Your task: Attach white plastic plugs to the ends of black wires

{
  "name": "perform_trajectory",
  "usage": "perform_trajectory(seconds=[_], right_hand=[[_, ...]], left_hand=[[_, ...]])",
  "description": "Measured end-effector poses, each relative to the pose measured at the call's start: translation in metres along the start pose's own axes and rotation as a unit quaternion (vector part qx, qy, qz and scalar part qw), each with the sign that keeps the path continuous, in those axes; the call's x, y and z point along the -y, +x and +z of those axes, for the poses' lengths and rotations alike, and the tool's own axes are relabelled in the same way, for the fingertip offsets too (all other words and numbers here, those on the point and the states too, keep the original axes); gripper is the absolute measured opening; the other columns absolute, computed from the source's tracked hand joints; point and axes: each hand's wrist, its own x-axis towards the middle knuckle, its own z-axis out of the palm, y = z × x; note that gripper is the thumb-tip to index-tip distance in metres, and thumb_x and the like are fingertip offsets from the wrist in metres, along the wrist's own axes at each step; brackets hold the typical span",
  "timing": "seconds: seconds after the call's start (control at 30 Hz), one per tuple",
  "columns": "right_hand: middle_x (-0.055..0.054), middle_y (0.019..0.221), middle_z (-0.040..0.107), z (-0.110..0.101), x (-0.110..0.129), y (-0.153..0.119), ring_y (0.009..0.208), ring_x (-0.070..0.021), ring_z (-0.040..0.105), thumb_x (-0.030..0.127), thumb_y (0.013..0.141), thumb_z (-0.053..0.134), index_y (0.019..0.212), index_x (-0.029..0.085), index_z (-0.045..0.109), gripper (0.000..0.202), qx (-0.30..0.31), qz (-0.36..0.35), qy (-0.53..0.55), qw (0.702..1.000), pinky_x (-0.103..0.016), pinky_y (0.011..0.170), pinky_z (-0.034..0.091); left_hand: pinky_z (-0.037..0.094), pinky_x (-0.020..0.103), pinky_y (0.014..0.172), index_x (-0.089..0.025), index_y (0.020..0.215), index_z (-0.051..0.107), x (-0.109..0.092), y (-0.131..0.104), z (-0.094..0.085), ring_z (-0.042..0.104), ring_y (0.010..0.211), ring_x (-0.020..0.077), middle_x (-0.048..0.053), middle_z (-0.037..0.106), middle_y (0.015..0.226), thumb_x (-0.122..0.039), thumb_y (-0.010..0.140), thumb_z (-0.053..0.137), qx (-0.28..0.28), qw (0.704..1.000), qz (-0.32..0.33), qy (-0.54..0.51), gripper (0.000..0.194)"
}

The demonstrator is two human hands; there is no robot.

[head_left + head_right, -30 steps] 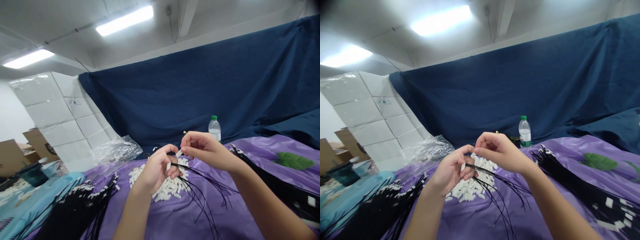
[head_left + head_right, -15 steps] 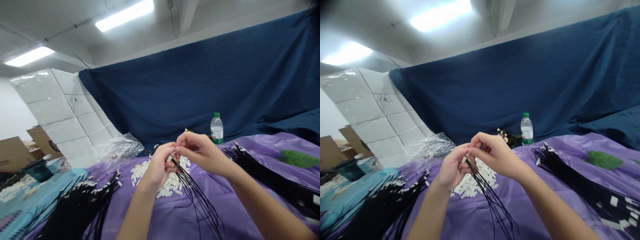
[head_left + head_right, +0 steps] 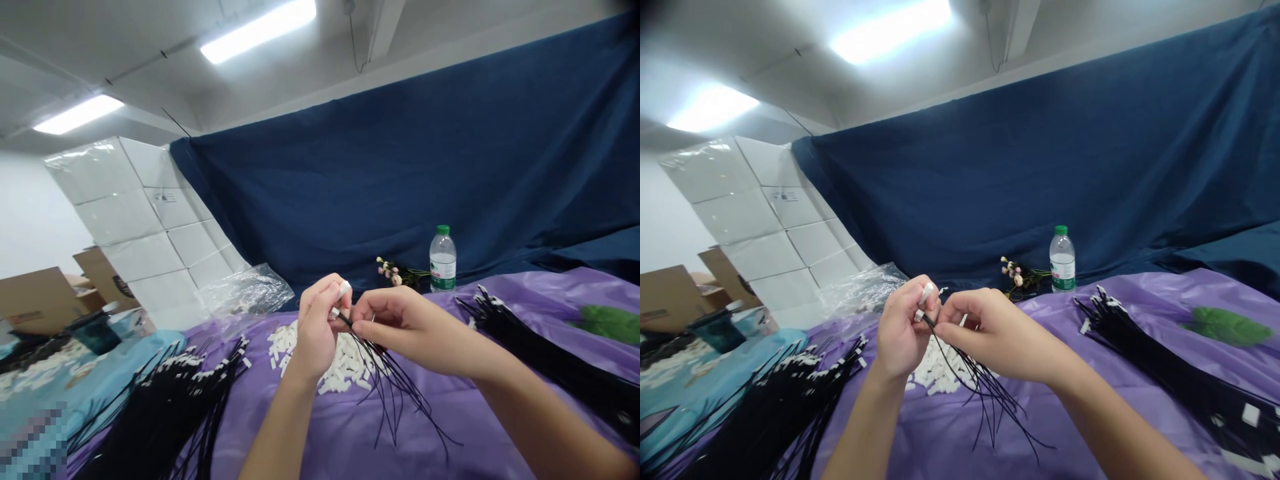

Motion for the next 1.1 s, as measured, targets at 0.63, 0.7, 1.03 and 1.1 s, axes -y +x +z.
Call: perform_trajectory(seconds=[0.63, 0.7, 1.03, 1.1], right_hand=[[0.003, 0.069, 0.041, 0.001, -0.009, 0.007, 0.062, -0.0086, 0.032, 0.023, 0.084, 0.055, 0.073, 0.017, 0.051, 0.014, -0.054, 0.004, 0.058, 0.997, -0.025, 0.055, 0.023], [0.003, 0.068, 0.041, 0.002, -0.009, 0.009, 0.063, -0.0089, 0.033, 0.021, 0.083, 0.055, 0.07, 0.016, 0.051, 0.014, -0.069, -0.007, 0.062, 0.996, -0.025, 0.057, 0.025], [0.004, 0.063, 0.039, 0.004, -0.003, 0.012, 0.059, -0.0072, 0.03, 0.02, 0.081, 0.058, 0.068, 0.014, 0.053, 0.015, -0.08, -0.012, 0.122, 0.989, -0.023, 0.054, 0.023], [0.004, 0.065, 0.038, 0.001, -0.003, 0.01, 0.059, -0.0074, 0.029, 0.027, 0.085, 0.058, 0.07, 0.015, 0.051, 0.02, -0.066, -0.002, 0.11, 0.992, -0.023, 0.053, 0.022]], left_hand=[[0.024, 0.016, 0.043, -0.015, 0.066, 0.05, -0.003, -0.002, -0.002, 0.033, 0.056, 0.0083, -0.001, 0.039, 0.065, -0.034, 0.089, 0.047, 0.021, 0.996, -0.017, 0.083, 0.03], [0.026, 0.016, 0.044, -0.015, 0.067, 0.05, -0.003, -0.002, -0.002, 0.033, 0.058, 0.0089, 0.0, 0.039, 0.067, -0.034, 0.089, 0.047, 0.03, 0.995, -0.02, 0.092, 0.03], [0.03, 0.018, 0.047, -0.017, 0.072, 0.05, -0.008, -0.004, -0.005, 0.036, 0.059, 0.0102, 0.0, 0.04, 0.067, -0.039, 0.091, 0.046, 0.055, 0.987, -0.044, 0.143, 0.03], [0.029, 0.018, 0.047, -0.016, 0.071, 0.05, -0.009, -0.004, -0.005, 0.035, 0.058, 0.0098, 0.0, 0.04, 0.067, -0.04, 0.091, 0.046, 0.051, 0.986, -0.041, 0.15, 0.031]])
